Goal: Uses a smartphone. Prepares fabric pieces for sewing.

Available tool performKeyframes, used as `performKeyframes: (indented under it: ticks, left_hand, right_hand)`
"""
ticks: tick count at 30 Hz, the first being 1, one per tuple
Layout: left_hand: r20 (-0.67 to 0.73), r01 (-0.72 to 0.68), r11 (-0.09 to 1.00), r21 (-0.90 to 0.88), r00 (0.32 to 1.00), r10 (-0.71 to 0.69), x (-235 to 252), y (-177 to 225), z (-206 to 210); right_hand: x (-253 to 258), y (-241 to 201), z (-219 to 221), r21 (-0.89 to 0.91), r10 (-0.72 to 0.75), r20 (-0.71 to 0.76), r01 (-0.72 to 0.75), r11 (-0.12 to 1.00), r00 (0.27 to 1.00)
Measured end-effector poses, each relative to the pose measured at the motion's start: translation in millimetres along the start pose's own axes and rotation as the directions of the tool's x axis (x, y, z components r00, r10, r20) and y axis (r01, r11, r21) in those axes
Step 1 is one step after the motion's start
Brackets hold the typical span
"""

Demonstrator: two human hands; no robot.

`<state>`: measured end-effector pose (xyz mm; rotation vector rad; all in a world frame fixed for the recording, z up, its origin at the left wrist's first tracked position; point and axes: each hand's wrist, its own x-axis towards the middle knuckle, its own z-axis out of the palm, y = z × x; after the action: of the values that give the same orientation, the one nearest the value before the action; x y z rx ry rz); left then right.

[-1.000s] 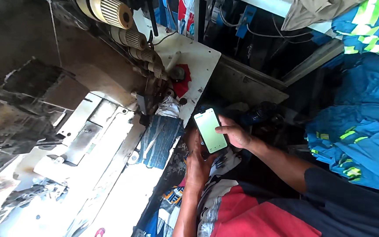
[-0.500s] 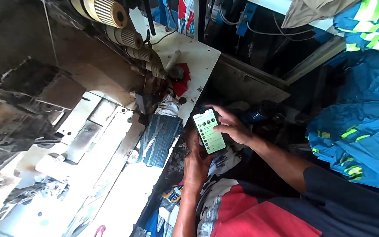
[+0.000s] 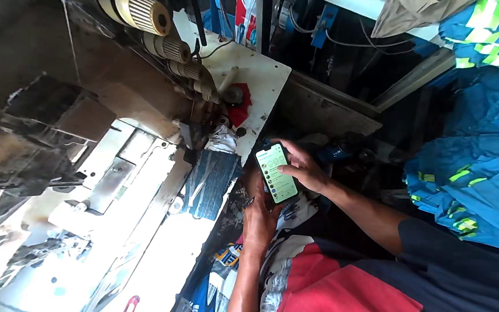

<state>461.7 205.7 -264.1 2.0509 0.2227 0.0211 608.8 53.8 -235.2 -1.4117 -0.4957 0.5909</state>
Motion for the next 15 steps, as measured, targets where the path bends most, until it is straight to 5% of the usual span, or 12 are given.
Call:
performKeyframes:
  ticks: [15]
  left_hand:
    - [-0.003,-0.016,1.000,-0.001,1.000,0.016,0.4,-3.8,2.2]
  right_hand:
    - [0.3,1.9,3.5,0.005,-0.010,-0.041,0.010,1.000,0.999]
